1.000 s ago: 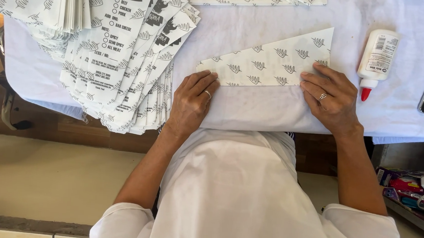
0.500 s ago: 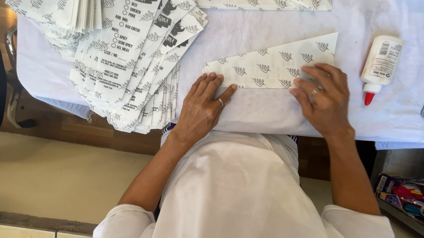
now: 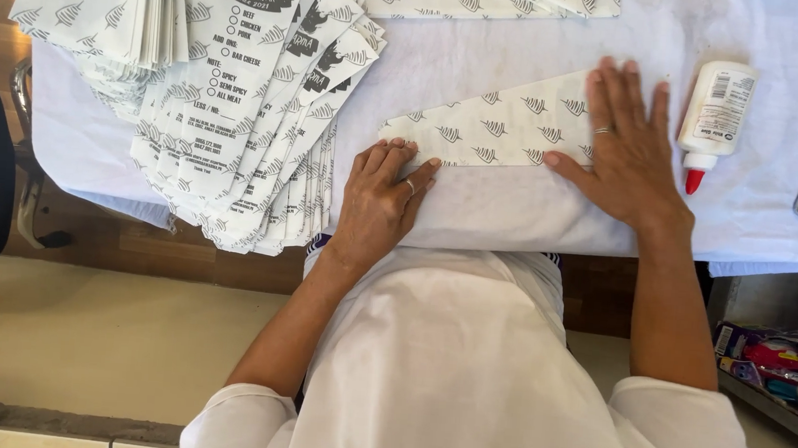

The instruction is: Applying glue to paper sheets and folding them for packaging

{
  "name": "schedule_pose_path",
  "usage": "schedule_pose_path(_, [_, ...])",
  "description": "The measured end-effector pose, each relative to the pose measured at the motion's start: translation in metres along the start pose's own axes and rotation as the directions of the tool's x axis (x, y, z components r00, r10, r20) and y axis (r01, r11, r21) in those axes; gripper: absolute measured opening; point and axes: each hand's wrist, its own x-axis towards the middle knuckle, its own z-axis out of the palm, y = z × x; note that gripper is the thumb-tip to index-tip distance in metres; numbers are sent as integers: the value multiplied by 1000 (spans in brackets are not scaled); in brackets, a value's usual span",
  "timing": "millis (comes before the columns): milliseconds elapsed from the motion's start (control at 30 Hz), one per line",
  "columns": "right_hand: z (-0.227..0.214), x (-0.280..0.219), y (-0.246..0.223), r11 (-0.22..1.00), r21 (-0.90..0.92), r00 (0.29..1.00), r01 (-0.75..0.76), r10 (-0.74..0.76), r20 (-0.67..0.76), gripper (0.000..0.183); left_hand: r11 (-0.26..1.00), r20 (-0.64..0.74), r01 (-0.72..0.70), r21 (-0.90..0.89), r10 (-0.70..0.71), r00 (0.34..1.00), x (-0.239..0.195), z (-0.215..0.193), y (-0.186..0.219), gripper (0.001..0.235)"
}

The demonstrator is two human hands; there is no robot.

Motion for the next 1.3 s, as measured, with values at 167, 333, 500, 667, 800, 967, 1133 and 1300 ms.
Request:
schedule_pose_path(167, [6,-3,2,999,-29,1000,-23,22,-21,102,1000,-113,-11,-17,9,993,44,49,25,22])
schedule_pose_path(333, [12,-3,8,997,-74,996,31,-37,-80,99,898,287,-32,439,-107,952,57,88,49,78])
schedule_pose_path(500, [0,-2,-4,997,-29,998,-66,66,12,103,857,382,115,503,-340,860,29,31,25,120])
schedule_pose_path(667, [0,-4,2,1000,-4,999,-21,21,-25,105,815,264,219,536,-408,874,5,4,17,122])
schedule_pose_path(800, [3,-7,-3,999,26,998,-44,45,-41,116,791,277,171,587,-395,876,22,3,47,127])
schedule_pose_path(967, [29,-2,-19,981,60,969,184,-172,-175,109,966,441,62,252,-172,881,21,44,56,120])
schedule_pose_path(1133, [-11,9,6,994,-13,992,-112,111,-54,90,905,416,-123,408,-64,907,20,38,54,116])
schedule_pose_path(1300, [-24,40,25,998,49,949,33,-17,-314,83,912,259,-212,352,123,958,-7,45,56,99])
